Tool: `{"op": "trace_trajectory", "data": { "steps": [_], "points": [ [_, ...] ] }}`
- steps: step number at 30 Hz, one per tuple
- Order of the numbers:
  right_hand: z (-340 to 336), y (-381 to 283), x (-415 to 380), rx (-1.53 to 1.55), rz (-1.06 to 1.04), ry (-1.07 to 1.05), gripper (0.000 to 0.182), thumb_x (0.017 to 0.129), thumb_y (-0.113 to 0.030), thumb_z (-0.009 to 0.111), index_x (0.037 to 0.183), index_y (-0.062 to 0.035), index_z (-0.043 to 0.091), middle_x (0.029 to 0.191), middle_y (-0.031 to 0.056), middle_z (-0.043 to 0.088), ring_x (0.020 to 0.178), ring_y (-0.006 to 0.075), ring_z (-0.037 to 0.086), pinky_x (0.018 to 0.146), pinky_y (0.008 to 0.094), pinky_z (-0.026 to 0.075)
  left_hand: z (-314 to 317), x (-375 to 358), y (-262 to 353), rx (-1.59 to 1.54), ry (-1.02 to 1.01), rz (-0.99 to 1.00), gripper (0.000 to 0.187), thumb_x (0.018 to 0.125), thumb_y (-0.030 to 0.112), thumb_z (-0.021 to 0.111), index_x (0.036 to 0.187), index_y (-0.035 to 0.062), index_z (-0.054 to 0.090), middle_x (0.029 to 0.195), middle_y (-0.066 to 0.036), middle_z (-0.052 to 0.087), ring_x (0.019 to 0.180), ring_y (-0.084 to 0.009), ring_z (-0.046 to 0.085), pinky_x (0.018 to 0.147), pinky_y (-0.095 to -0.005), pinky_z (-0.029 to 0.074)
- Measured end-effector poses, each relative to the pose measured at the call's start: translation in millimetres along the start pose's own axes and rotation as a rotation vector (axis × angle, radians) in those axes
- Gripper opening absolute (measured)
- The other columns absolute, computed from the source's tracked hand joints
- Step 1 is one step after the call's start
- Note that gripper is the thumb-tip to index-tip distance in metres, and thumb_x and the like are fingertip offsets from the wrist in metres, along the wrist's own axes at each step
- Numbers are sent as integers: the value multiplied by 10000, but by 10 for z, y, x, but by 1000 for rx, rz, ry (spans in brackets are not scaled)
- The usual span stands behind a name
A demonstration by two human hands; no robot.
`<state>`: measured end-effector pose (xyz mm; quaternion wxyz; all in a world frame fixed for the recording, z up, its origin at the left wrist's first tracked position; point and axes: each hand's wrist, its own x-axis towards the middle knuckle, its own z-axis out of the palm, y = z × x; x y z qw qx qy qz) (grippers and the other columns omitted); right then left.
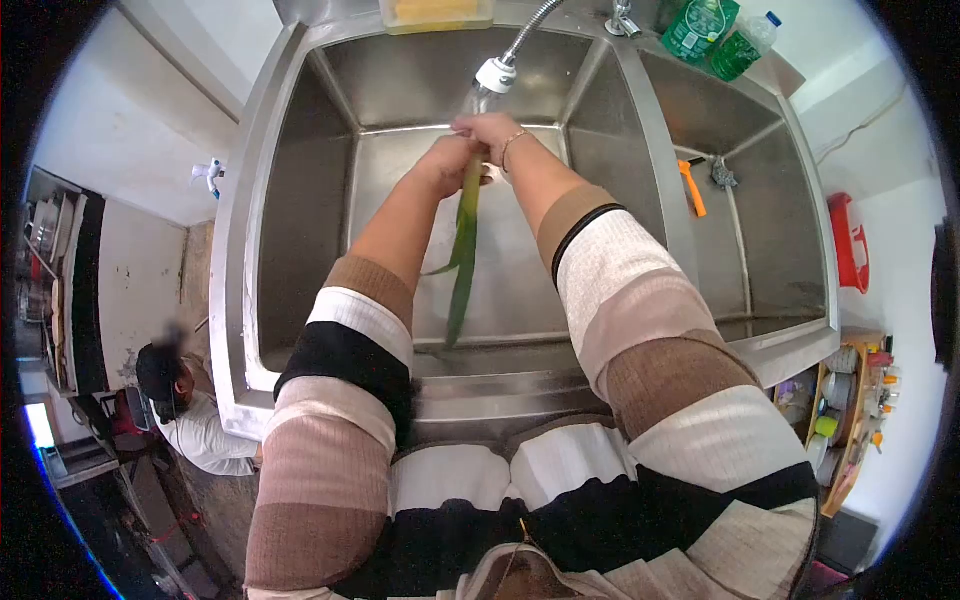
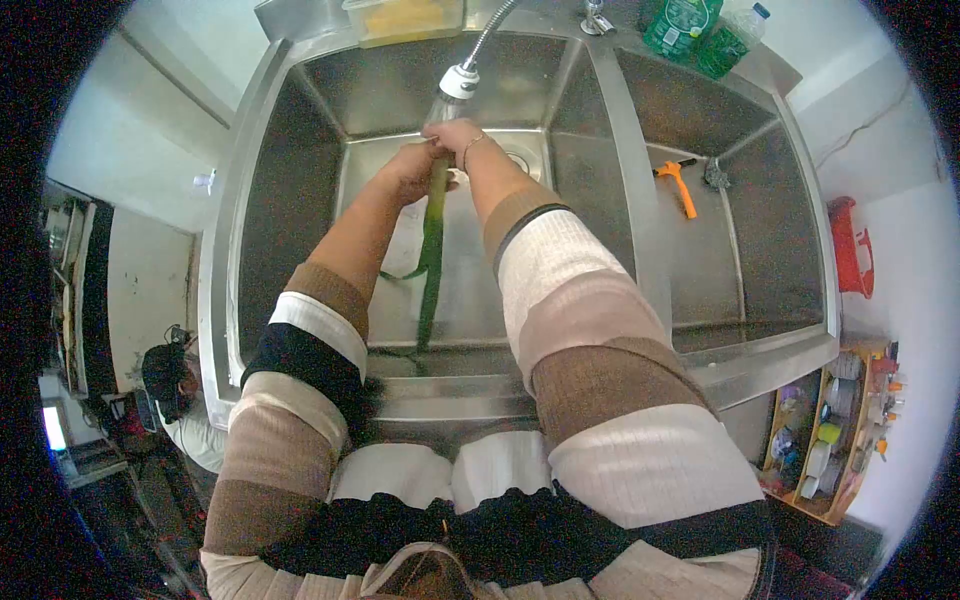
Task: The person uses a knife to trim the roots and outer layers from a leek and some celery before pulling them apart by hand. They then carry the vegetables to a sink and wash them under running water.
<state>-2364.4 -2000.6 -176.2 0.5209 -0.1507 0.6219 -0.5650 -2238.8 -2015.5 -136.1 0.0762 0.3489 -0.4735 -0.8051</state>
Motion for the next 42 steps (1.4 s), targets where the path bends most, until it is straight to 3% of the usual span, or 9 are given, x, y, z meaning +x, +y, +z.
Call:
{"op": "trace_trajectory", "data": {
  "steps": [3,10,14,17,24,30,33,37,42],
  "points": [
    [132,-145,-359,193,12,-227,247,761,-86,613,961,46,554,773,145,596,674,259,610,536,392,492,-67,91,-35,32,78,46,159,893,173,459,977,57,526,816,-63,548,648,-194,505,644,-381,462],
    [25,-233,-116,480,-98,92,99,811,-21,555,885,23,507,726,151,540,584,295,553,576,455,501,-101,137,-104,-15,-17,-102,240,907,286,463,958,63,535,757,-46,487,585,-177,457,668,-399,462],
    [21,-284,-261,394,-48,-186,149,901,-104,494,1031,-31,485,815,95,541,681,259,553,629,445,510,1,103,-76,-55,176,-83,345,907,397,482,965,62,539,700,-8,408,536,-144,392,696,-430,479],
    [-13,-341,-340,303,-9,58,190,910,-152,496,1048,-21,497,859,127,577,776,258,562,722,452,493,50,-57,15,108,62,-169,389,896,446,486,968,66,531,736,-22,439,551,-148,438,668,-452,510],
    [-39,-298,-253,-45,37,-251,160,889,-200,534,948,-54,561,861,105,620,674,203,567,538,334,432,-27,18,-49,-7,-106,12,383,944,383,385,1050,31,494,831,-80,524,654,-206,559,704,-480,537],
    [-94,-295,-235,143,6,-25,147,875,-218,562,855,-73,557,761,63,583,648,192,550,567,341,424,-127,276,74,71,-95,-24,378,974,325,270,1082,61,518,936,-96,589,803,-222,573,803,-439,466],
    [-174,-313,-231,95,92,-329,160,883,-219,546,846,-63,553,753,75,581,647,205,554,536,371,430,-80,326,132,85,-80,-43,351,969,310,293,1068,69,527,944,-84,589,845,-229,568,820,-444,444],
    [-172,-246,-208,204,36,-16,185,858,-219,577,922,-48,554,776,95,598,649,242,594,546,383,456,-18,336,254,156,-184,-125,330,962,305,313,1060,75,528,966,-74,586,861,-243,570,822,-446,437],
    [-175,-302,-192,32,57,-220,248,864,-260,567,998,-53,541,817,107,604,681,264,611,594,406,499,-65,561,131,-311,-15,8,402,964,290,300,1117,-42,469,1050,-209,540,975,-356,546,867,-515,419]
  ]
}}
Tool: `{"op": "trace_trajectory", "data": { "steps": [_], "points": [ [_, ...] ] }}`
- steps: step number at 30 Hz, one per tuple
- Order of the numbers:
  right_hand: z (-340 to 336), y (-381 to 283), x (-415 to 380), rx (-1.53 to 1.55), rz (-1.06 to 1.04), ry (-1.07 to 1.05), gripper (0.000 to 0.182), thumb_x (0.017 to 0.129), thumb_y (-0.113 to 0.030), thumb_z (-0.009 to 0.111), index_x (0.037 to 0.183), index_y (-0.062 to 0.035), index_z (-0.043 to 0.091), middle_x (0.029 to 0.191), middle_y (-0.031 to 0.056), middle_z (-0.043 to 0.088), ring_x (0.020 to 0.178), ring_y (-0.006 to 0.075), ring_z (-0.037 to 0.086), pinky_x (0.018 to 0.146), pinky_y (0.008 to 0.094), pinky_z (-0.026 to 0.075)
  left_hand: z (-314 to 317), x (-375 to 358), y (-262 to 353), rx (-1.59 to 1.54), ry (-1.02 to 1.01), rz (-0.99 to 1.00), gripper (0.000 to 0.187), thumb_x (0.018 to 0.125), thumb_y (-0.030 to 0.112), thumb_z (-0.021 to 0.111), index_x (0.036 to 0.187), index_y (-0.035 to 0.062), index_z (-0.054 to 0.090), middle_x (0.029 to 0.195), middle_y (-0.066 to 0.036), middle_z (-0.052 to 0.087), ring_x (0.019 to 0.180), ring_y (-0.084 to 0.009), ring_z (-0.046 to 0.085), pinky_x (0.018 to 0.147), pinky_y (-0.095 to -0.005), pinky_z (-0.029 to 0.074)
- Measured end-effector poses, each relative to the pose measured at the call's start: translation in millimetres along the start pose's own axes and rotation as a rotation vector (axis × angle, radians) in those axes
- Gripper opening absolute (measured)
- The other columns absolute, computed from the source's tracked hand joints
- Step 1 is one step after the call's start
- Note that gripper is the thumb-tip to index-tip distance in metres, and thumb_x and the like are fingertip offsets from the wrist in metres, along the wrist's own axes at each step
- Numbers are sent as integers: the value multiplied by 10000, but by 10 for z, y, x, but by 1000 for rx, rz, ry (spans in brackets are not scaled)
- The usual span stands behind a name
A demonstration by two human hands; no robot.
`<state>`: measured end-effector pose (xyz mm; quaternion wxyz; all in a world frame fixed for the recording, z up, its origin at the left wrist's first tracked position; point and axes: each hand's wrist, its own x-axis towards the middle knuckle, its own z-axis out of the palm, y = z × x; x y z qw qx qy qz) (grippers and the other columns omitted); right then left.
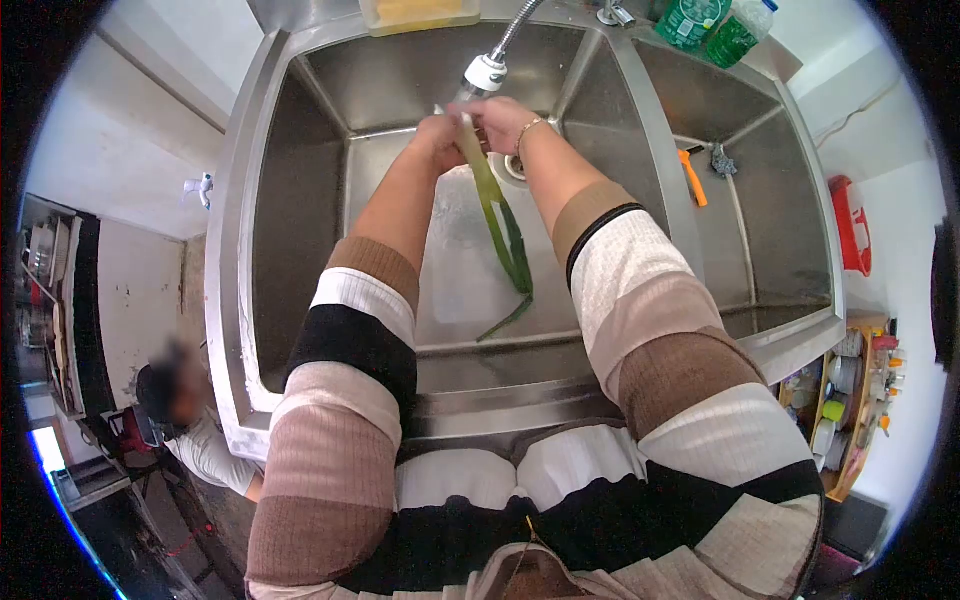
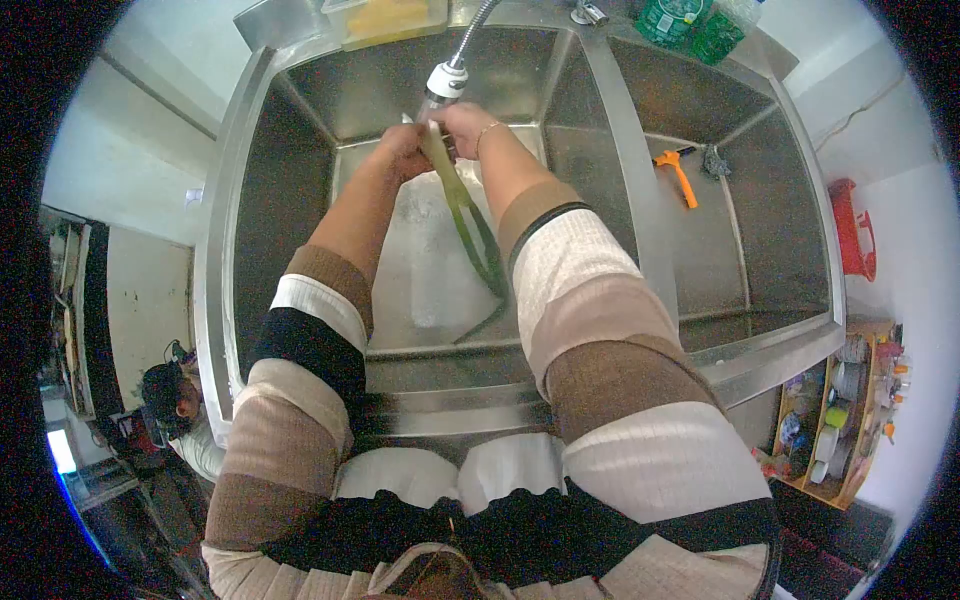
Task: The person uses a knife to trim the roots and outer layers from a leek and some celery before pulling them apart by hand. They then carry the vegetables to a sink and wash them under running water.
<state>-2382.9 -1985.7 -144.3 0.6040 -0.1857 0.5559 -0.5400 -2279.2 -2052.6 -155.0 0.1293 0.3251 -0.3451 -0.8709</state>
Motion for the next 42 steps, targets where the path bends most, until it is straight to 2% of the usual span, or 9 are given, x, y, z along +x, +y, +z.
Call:
{"op": "trace_trajectory", "data": {
  "steps": [4,7,12,15,19,23,26,32,42],
  "points": [
    [192,27,-178,-109,91,77,223,860,-229,544,951,-33,599,834,115,639,683,290,627,608,439,505,233,-163,117,-119,129,-43,389,943,246,330,1113,-81,455,1040,-236,536,961,-382,546,834,-496,447],
    [-70,266,397,-683,-58,247,255,841,-221,532,905,1,640,826,148,655,704,292,642,612,432,503,102,98,45,2,28,20,367,919,228,391,1093,-86,469,980,-219,558,888,-358,567,769,-457,472],
    [-120,327,659,-191,-274,369,227,842,-295,543,776,-81,576,635,67,552,536,224,546,453,314,414,161,-62,225,288,169,182,213,860,99,436,978,-61,515,814,-181,560,673,-308,558,618,-432,469],
    [287,-21,-212,247,81,-30,215,851,-300,542,859,-88,576,670,66,572,593,221,567,518,310,448,-26,135,230,67,453,216,219,857,78,425,990,-67,521,846,-185,554,708,-321,558,612,-446,466],
    [150,168,97,-10,104,-110,232,834,-266,566,867,-39,598,706,101,605,598,236,593,526,342,478,-3,131,197,-135,358,315,309,862,148,461,1036,-104,504,954,-191,538,791,-323,555,681,-451,451],
    [180,212,226,-430,-54,44,149,840,-204,557,791,-65,566,681,57,576,559,183,541,510,333,455,12,104,233,647,345,130,362,867,199,515,1097,-80,501,896,-158,574,773,-296,568,711,-411,451],
    [222,194,268,-399,-61,109,122,831,-178,565,803,-61,584,666,50,566,551,175,533,497,333,449,-32,67,288,684,406,115,267,868,162,503,1036,-45,525,844,-150,574,745,-287,562,687,-419,456],
    [117,308,96,-723,-33,39,258,773,-295,669,846,-52,619,689,15,530,599,148,518,527,291,407,-56,-35,489,-151,358,375,125,895,116,377,898,21,458,720,-110,482,656,-275,504,566,-469,429],
    [97,361,-44,-177,169,-177,301,810,-404,652,797,-116,565,625,-61,447,540,76,408,665,329,465,-198,-321,1027,-147,605,581,62,857,50,381,898,24,418,716,-106,440,543,-222,391,551,-448,419]
  ]
}}
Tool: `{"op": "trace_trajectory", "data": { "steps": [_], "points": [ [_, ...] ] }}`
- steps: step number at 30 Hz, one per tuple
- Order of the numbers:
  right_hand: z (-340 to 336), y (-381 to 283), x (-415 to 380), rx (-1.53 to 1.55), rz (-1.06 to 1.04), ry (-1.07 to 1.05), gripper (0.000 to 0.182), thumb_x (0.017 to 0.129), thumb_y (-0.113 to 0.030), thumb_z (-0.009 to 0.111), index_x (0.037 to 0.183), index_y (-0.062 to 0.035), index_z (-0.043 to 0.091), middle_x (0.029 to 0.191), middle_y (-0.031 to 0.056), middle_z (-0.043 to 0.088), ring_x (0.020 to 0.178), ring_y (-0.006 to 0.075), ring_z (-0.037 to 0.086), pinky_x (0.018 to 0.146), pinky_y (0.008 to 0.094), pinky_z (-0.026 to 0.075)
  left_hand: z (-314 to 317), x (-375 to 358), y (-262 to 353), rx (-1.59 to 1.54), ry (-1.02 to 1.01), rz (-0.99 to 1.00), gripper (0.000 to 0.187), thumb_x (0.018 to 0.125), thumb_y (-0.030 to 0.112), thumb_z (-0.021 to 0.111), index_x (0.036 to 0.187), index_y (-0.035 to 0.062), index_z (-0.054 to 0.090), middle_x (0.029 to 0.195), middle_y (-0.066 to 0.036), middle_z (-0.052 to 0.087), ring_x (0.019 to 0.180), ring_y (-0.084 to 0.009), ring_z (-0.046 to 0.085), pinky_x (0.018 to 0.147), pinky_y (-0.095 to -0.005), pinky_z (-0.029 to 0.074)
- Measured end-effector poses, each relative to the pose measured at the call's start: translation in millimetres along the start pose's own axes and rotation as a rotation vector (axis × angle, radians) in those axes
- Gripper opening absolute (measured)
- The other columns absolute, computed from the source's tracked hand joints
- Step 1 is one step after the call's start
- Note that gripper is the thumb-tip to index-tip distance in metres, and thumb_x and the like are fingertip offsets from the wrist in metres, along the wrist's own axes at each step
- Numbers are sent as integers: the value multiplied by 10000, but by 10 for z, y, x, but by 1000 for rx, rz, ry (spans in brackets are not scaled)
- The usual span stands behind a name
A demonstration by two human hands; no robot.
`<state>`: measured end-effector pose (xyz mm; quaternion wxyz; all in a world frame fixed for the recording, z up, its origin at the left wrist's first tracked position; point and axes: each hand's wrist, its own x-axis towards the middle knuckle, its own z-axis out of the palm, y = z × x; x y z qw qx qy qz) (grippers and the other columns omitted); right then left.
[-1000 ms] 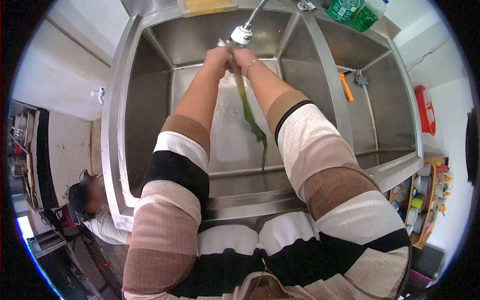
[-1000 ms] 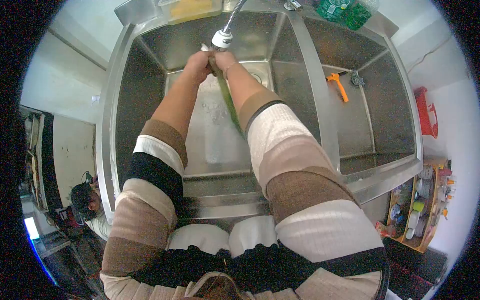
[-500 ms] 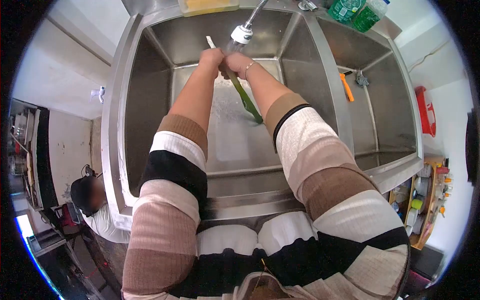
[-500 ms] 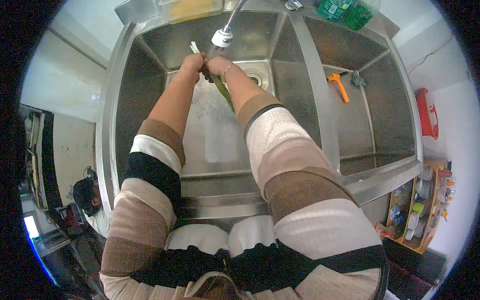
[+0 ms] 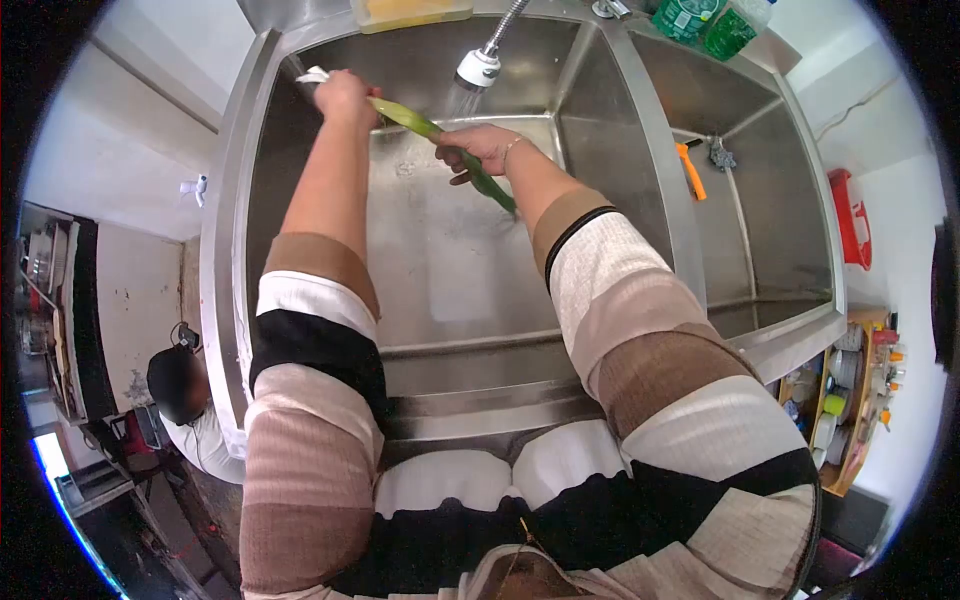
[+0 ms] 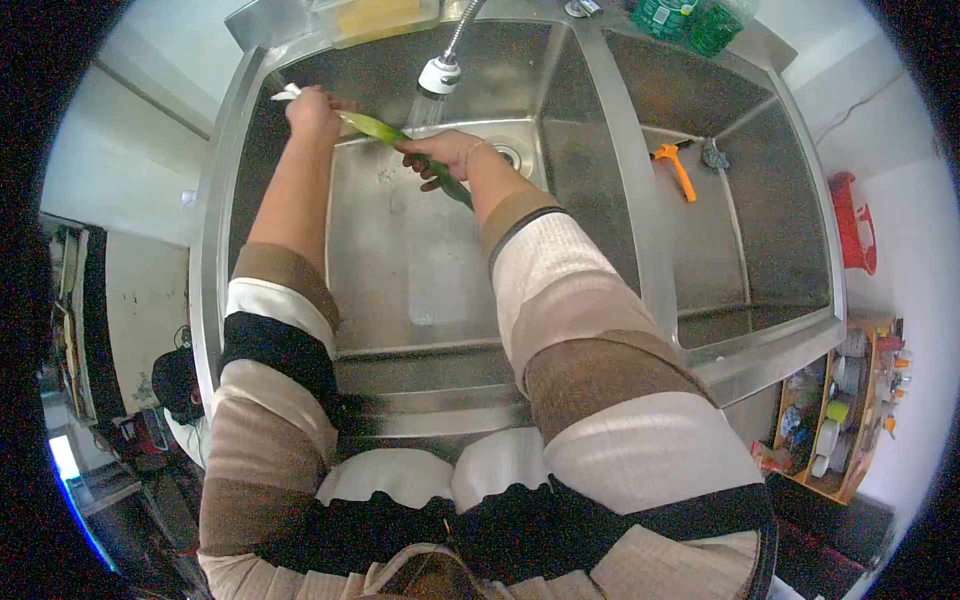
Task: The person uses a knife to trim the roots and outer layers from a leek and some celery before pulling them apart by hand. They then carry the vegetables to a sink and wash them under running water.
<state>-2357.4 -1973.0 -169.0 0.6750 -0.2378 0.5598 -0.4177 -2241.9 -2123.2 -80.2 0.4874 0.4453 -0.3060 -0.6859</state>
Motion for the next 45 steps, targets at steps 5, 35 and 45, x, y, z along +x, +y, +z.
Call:
{"op": "trace_trajectory", "data": {
  "steps": [5,35,45],
  "points": [
    [-207,114,-212,203,94,-20,306,806,-417,655,817,-127,558,571,-86,404,494,61,390,649,337,481,-233,337,225,-185,-53,-85,162,917,101,348,1029,-10,385,773,-132,432,677,-288,506,695,-459,466],
    [-446,360,-208,-164,203,470,555,783,-611,550,769,-57,574,503,-10,319,399,137,323,430,327,313,-67,-211,-278,228,-430,81,149,953,116,380,1003,-24,391,821,-119,519,681,-240,581,636,-358,501],
    [-829,878,527,-918,-18,920,445,847,-440,500,874,-31,674,743,125,612,642,225,576,554,374,462,2,-176,285,204,-391,341,143,943,107,351,957,-26,402,793,-136,538,642,-246,595,581,-381,507]
  ]
}}
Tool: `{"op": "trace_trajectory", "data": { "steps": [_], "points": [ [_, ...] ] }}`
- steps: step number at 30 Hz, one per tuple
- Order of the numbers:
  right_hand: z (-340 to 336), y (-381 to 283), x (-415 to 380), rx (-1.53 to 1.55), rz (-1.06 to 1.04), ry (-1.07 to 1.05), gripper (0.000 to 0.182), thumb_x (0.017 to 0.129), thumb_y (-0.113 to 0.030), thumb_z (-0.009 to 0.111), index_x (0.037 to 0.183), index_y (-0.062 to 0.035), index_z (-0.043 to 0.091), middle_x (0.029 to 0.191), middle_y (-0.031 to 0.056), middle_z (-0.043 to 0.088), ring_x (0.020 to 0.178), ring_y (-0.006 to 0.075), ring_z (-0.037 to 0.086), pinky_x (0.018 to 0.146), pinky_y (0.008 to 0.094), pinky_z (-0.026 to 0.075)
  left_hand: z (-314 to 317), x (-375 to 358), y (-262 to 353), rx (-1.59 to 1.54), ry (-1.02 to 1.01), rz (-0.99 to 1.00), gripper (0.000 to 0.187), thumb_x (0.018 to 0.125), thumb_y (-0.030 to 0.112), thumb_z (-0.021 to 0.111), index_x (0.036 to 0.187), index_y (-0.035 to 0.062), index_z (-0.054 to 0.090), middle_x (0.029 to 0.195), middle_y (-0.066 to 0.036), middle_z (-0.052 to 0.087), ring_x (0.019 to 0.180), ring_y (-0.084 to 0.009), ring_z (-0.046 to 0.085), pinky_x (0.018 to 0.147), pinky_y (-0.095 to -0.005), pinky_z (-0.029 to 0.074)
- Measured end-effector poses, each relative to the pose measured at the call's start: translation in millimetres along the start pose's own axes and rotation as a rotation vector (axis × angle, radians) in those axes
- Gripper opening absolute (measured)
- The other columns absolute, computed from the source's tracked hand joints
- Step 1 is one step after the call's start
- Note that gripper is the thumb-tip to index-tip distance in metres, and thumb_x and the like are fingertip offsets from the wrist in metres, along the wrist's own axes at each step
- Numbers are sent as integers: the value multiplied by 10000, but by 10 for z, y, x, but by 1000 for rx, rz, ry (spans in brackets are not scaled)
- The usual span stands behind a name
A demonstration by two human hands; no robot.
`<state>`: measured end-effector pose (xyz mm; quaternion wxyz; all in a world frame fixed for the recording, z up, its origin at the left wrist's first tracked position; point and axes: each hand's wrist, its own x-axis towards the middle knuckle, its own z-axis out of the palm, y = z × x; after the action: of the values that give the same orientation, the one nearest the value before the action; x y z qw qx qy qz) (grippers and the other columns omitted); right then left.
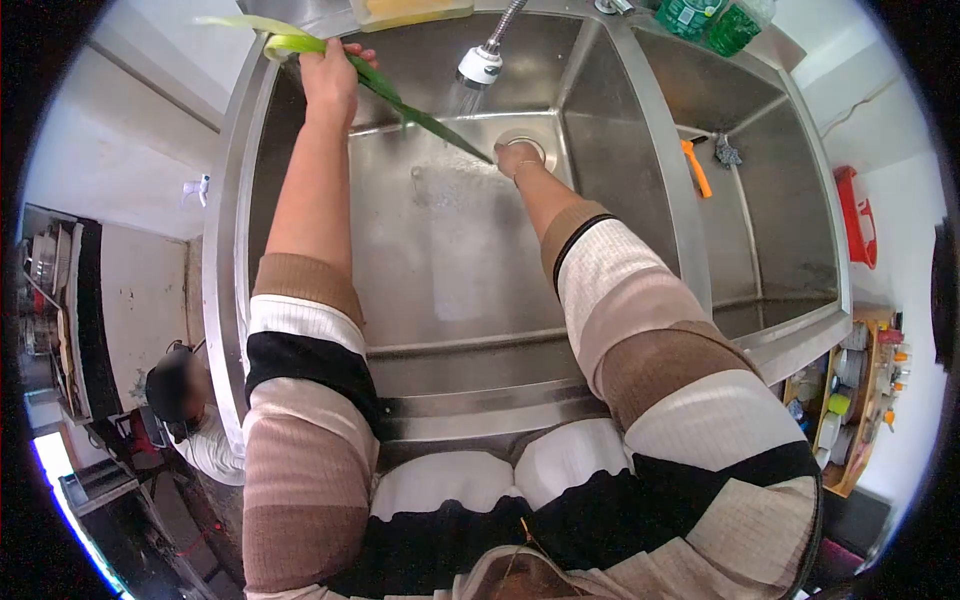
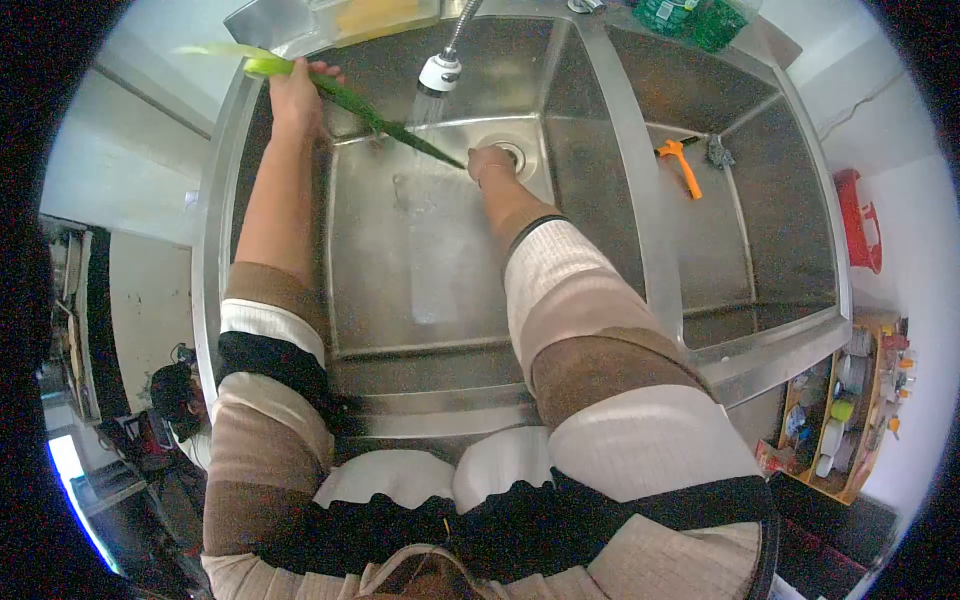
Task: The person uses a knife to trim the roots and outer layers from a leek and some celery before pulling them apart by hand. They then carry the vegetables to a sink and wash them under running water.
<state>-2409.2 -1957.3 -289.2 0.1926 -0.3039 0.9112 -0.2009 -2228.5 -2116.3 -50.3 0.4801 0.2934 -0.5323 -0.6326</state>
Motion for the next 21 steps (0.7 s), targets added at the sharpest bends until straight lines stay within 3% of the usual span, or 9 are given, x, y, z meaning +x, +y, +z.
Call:
{"op": "trace_trajectory", "data": {
  "steps": [3,6,9,13,16,17,20,21],
  "points": [
    [-45,-275,25,169,-5,-233,401,856,-391,499,993,-48,658,938,140,643,831,252,619,684,421,474,-23,56,53,114,-19,20,156,939,103,360,990,-38,402,810,-156,562,657,-255,612,586,-371,510],
    [-388,-780,-174,446,-183,-332,354,859,-322,484,1096,-95,616,1015,67,631,809,242,611,773,458,437,14,47,-306,160,4,-84,158,933,89,372,1017,-43,388,792,-154,555,656,-245,602,592,-362,505],
    [-543,-1217,-336,777,-6,-446,314,845,-324,475,1042,-122,613,970,18,616,767,220,592,770,460,436,219,-282,-565,46,5,-305,157,925,74,377,1004,-59,404,804,-152,541,654,-242,583,607,-381,497],
    [-705,-1198,-395,1218,52,-749,276,816,-397,488,875,-142,579,878,46,610,779,238,599,800,485,446,223,-408,-1021,23,-53,-439,134,898,59,387,934,-31,479,853,-147,553,703,-275,584,621,-410,484],
    [-824,-1088,-560,1171,138,-751,300,799,-367,512,940,-105,554,892,64,595,705,236,598,626,452,518,371,-669,-986,-31,-75,-659,187,904,93,380,954,-29,512,859,-136,555,764,-249,571,631,-412,475],
    [-870,-1047,-618,1137,161,-739,315,817,-367,507,969,-98,565,932,73,610,718,255,617,647,440,520,262,-547,-1338,91,-267,-689,250,903,168,395,1026,-10,523,873,-116,558,847,-236,553,693,-421,452],
    [-967,-803,-637,1128,62,-1059,331,834,-351,504,1012,-80,568,965,75,619,782,269,628,683,437,519,314,-750,-1128,359,-453,-745,309,896,268,411,1064,44,541,903,-93,570,882,-235,541,749,-433,415],
    [-896,-697,-541,1093,100,-1060,344,849,-335,488,1030,-53,567,962,92,622,815,281,631,722,454,505,367,-885,-943,533,-411,-703,338,887,343,422,1062,87,557,916,-62,585,939,-244,528,814,-443,372]
  ]
}}
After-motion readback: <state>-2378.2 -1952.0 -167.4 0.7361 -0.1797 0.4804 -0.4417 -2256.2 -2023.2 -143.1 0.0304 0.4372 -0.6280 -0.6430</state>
